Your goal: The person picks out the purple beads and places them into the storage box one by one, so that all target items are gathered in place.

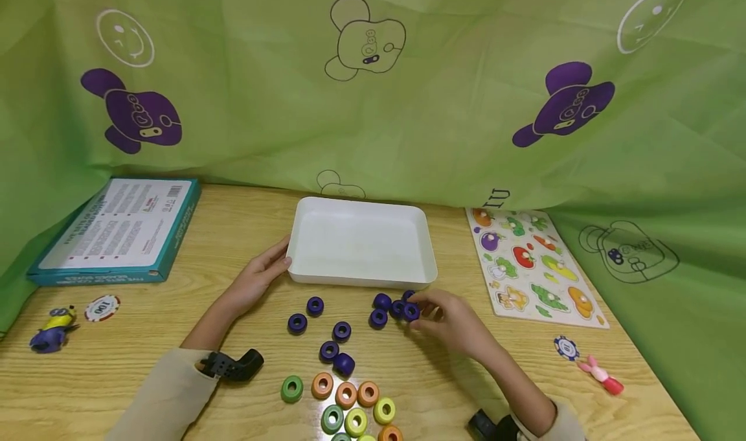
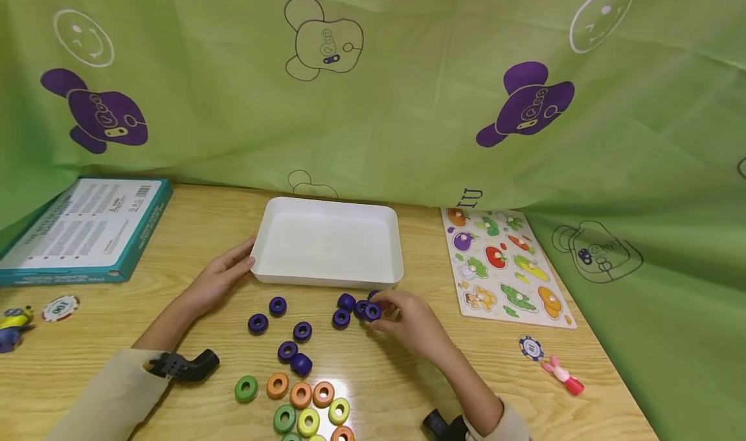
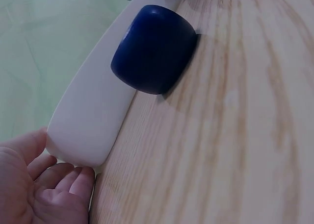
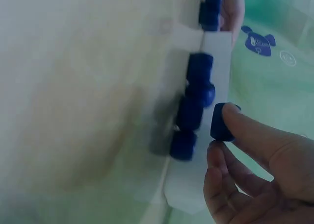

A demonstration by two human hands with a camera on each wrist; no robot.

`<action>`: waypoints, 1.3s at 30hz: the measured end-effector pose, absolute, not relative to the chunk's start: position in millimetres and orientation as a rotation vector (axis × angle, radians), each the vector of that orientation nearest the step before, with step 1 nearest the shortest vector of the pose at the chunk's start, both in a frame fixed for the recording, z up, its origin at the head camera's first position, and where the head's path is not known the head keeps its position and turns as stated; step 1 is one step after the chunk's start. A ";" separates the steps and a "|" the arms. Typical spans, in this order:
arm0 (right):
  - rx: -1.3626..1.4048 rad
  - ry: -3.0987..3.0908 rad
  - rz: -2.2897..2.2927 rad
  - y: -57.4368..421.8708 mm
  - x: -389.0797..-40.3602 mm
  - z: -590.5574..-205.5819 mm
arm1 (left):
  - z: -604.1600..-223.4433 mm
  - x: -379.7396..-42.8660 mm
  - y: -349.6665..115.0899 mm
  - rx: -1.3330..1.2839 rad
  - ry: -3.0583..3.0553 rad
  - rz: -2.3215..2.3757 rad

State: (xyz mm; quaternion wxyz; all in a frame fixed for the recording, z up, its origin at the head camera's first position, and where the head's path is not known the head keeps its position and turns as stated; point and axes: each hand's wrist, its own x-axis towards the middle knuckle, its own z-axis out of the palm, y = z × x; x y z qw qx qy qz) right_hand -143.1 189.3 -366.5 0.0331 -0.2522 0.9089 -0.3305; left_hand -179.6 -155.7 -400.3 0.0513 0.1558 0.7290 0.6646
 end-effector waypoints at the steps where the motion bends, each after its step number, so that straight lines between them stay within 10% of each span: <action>1: -0.777 2.806 -1.021 190.4 -145.8 -364.4 | -400.7 -180.1 -155.7 0.474 2.217 2.027; 39: -0.849 2.840 -0.660 168.9 -236.0 -370.0 | -400.2 -179.4 -154.9 0.446 2.267 1.976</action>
